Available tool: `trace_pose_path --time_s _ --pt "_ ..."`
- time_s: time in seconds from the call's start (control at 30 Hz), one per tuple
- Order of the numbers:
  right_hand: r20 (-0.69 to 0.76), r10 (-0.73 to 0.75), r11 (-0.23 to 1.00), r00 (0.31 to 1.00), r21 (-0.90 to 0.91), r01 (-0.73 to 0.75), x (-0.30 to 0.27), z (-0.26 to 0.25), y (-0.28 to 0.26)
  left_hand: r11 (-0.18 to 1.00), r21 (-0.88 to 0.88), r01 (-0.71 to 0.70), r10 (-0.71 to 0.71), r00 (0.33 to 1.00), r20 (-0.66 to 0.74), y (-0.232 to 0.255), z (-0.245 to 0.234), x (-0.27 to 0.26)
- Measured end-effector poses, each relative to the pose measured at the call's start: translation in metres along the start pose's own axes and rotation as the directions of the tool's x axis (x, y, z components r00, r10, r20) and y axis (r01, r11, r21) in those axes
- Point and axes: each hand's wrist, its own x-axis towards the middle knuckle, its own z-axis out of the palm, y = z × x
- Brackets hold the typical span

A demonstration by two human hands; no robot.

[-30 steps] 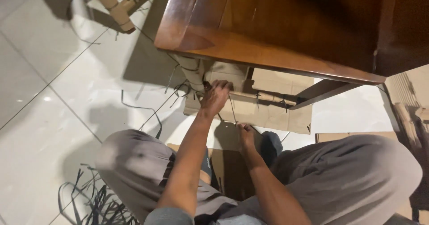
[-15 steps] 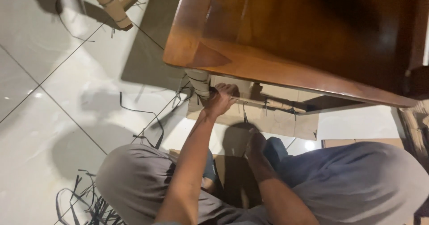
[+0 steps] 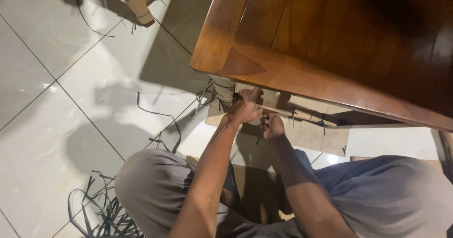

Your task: Wrapping the legs of a wooden chair with cardboard and securing them with plastic ties

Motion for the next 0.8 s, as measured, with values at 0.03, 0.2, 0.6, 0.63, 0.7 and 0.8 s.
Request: trace_pose_path --time_s 0.03,0.2,0.6,0.63,0.7,0.8 --pt "0.003 0.002 1.0 1.0 0.001 -0.002 -0.018 0.01 -0.012 1.0 0.003 0.003 -0.003 1.0 0.0 -0.02 0.02 0.014" --pt "0.049 0.004 0.997 0.999 0.075 -0.008 -0.061 0.03 -0.034 0.926 0.037 -0.375 0.359 0.849 -0.387 -0.055 0.057 0.036" --pt "0.272 -0.028 0.991 0.962 0.134 -0.009 -0.089 0.034 -0.043 0.871 -0.035 -0.491 0.352 0.672 -0.652 -0.065 0.081 0.049" --pt "0.27 -0.029 0.991 0.962 0.136 -0.008 -0.088 0.033 -0.04 0.87 -0.036 -0.492 0.354 0.673 -0.65 -0.062 0.079 0.048" --pt "0.248 -0.018 0.993 0.969 0.12 -0.012 -0.087 0.029 -0.035 0.822 -0.049 -0.567 0.372 0.6 -0.709 -0.056 0.076 0.044" --pt "0.14 -0.115 0.993 0.983 0.047 0.109 -0.105 0.036 -0.038 0.655 0.687 -0.315 0.756 0.288 -0.588 -0.114 0.128 0.093"
